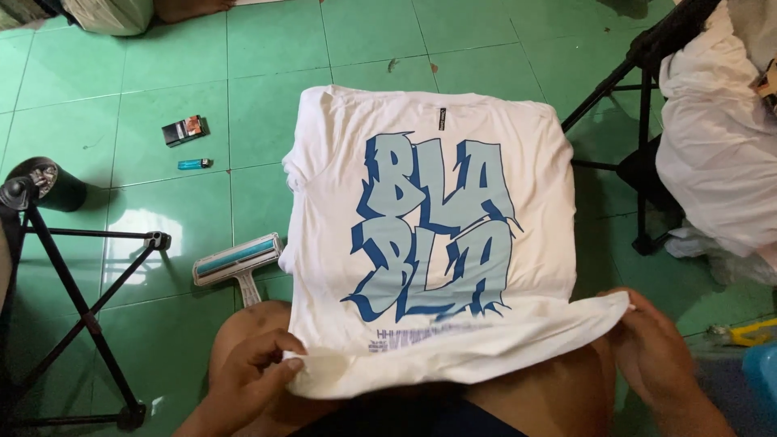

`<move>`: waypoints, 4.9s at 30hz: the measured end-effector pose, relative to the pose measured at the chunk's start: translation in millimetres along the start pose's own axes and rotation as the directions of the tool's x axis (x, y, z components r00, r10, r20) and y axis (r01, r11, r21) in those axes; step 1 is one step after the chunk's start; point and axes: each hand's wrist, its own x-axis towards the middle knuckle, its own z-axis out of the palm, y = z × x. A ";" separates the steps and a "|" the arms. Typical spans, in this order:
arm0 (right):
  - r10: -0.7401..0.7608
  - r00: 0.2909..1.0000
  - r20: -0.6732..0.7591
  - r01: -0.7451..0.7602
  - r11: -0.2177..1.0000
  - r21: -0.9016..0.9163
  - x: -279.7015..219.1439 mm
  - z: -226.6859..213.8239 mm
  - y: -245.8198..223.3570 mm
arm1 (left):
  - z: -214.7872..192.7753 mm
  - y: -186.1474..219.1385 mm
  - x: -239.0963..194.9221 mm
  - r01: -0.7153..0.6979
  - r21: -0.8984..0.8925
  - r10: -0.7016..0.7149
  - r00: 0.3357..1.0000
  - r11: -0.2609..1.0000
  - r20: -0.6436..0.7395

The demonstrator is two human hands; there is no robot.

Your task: The person uses a lint roller to clean a white t-shirt laid on their lap, then folds the shirt neatly. They use scissors to trim a loose thread on the collar and place a transparent sheet over the folded shirt before folding it again.

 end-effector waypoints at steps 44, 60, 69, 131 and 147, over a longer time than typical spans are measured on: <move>-0.826 0.559 0.078 0.356 0.154 -0.922 326.1 89.9 -57.7 | -107.0 53.1 371.6 -0.099 0.391 0.268 0.873 0.915 -0.407; -0.178 0.981 -0.082 0.104 0.827 -0.552 120.4 53.0 -29.5 | -18.9 46.3 151.7 0.162 0.209 -0.039 0.870 0.964 -0.492; -0.315 0.942 -0.113 0.152 0.704 -0.694 124.9 41.9 -9.6 | -24.7 26.6 152.3 0.151 0.297 0.029 0.851 0.943 -0.525; -0.415 0.765 0.492 0.639 0.400 -0.656 110.4 151.0 -14.7 | 150.1 71.8 238.1 -0.551 0.655 0.521 0.810 0.517 0.271; -0.465 0.793 0.393 0.592 0.741 -0.317 56.0 174.6 -12.8 | 172.7 72.7 191.0 -0.695 0.400 0.758 0.652 0.598 0.000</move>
